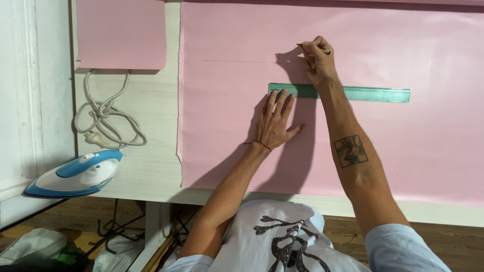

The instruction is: Measuring and marking a large sheet of material using a ruler and a pen.

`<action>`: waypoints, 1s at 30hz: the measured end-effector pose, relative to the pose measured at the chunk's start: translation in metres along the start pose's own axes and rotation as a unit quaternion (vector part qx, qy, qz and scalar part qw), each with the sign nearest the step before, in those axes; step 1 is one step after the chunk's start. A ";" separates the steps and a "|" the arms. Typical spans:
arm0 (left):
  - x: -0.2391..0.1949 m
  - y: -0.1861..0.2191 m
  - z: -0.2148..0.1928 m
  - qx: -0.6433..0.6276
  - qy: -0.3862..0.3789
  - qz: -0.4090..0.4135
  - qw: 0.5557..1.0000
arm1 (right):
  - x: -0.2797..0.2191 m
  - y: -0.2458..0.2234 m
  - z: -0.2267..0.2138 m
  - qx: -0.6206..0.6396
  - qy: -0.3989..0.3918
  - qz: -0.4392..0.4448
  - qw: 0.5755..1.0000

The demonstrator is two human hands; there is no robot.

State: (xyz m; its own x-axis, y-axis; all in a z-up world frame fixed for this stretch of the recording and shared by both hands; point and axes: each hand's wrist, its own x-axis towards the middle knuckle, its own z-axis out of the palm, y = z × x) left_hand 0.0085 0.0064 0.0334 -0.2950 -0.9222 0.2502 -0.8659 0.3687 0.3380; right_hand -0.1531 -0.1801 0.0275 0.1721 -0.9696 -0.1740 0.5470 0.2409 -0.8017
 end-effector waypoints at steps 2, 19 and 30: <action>-0.002 -0.003 0.008 0.005 0.008 -0.001 1.000 | 0.000 0.000 -0.002 0.005 -0.003 0.000 1.000; -0.001 -0.005 0.011 0.009 0.027 -0.001 1.000 | 0.003 0.002 -0.004 -0.012 -0.003 -0.005 1.000; -0.003 -0.003 0.006 0.010 0.033 -0.001 0.999 | -0.001 0.002 0.000 -0.035 -0.024 -0.007 0.999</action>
State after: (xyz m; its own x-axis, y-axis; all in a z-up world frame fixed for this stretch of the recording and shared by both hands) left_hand 0.0094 0.0075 0.0265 -0.2667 -0.9131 0.3084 -0.8745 0.3638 0.3208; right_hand -0.1523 -0.1788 0.0257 0.2037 -0.9695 -0.1363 0.4918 0.2217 -0.8420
